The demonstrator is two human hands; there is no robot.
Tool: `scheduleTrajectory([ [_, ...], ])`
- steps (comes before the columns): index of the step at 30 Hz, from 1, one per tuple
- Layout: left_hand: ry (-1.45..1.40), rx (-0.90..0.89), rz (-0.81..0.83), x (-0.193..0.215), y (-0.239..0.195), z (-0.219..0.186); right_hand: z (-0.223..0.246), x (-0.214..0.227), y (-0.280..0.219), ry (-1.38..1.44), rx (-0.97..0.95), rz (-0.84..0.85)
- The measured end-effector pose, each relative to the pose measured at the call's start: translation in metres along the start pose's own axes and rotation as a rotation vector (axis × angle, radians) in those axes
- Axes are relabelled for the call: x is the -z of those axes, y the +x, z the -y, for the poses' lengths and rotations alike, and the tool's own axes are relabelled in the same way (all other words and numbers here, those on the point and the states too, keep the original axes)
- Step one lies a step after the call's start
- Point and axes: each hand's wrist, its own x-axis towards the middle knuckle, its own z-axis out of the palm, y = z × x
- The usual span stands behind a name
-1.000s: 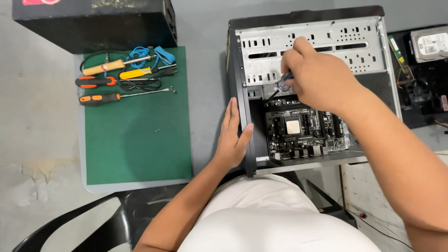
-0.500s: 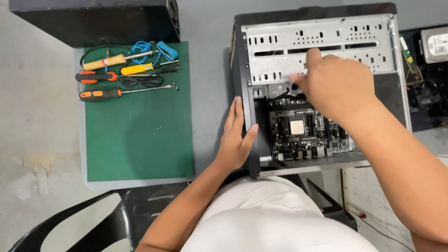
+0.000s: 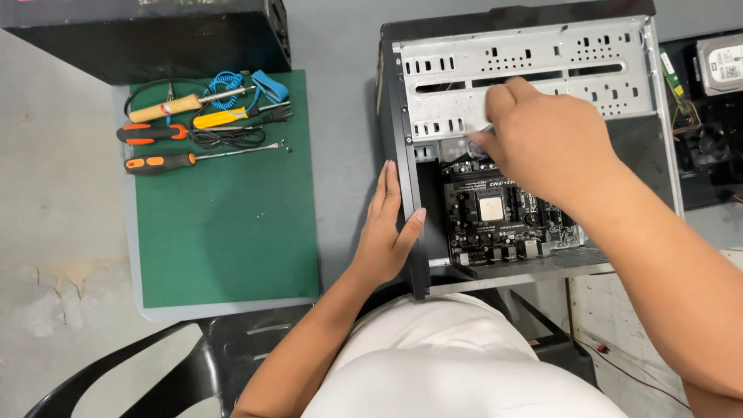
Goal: The person cleans a motherboard with a brush, places it into an open computer case, connects internal cables, and secures the board with screws using a screwdriver. The motherboard is installed inside the case by the end of the clip.
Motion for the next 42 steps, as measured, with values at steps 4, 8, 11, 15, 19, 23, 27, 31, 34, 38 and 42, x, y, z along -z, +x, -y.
scheduleTrajectory([
  [4,-0.013,-0.033,-0.011,0.0,0.002,0.004,0.006,0.021,0.001,0.009,-0.152,0.043],
  [8,-0.037,-0.031,0.004,0.001,0.003,0.004,-0.006,0.014,-0.005,-0.021,-0.043,0.021],
  [11,-0.042,-0.04,-0.033,0.001,0.008,0.006,-0.01,-0.017,0.001,-0.269,-0.201,-0.02],
  [15,-0.06,-0.022,-0.047,-0.002,0.006,0.006,-0.001,0.023,-0.004,0.057,-0.183,0.116],
  [19,-0.035,-0.032,-0.073,-0.003,0.007,0.008,-0.004,-0.004,-0.008,-0.059,-0.055,-0.048],
  [23,-0.031,-0.072,-0.1,-0.005,0.008,0.013,0.005,0.015,-0.014,0.052,-0.032,-0.064],
  [27,-0.033,-0.106,-0.12,-0.004,0.007,0.015,-0.009,0.005,-0.01,0.05,0.083,-0.063],
  [31,-0.048,-0.135,-0.109,-0.005,0.005,0.015,-0.008,0.006,-0.005,-0.168,-0.131,0.093],
  [34,-0.081,-0.16,-0.123,-0.006,0.007,0.011,-0.007,0.02,0.002,-0.242,-0.2,0.204],
  [38,-0.117,-0.14,-0.117,-0.006,0.007,0.005,-0.001,0.043,0.003,0.104,-0.046,0.232],
  [42,-0.112,-0.145,-0.13,-0.007,0.009,0.01,-0.008,0.012,0.004,-0.128,-0.131,0.138],
])
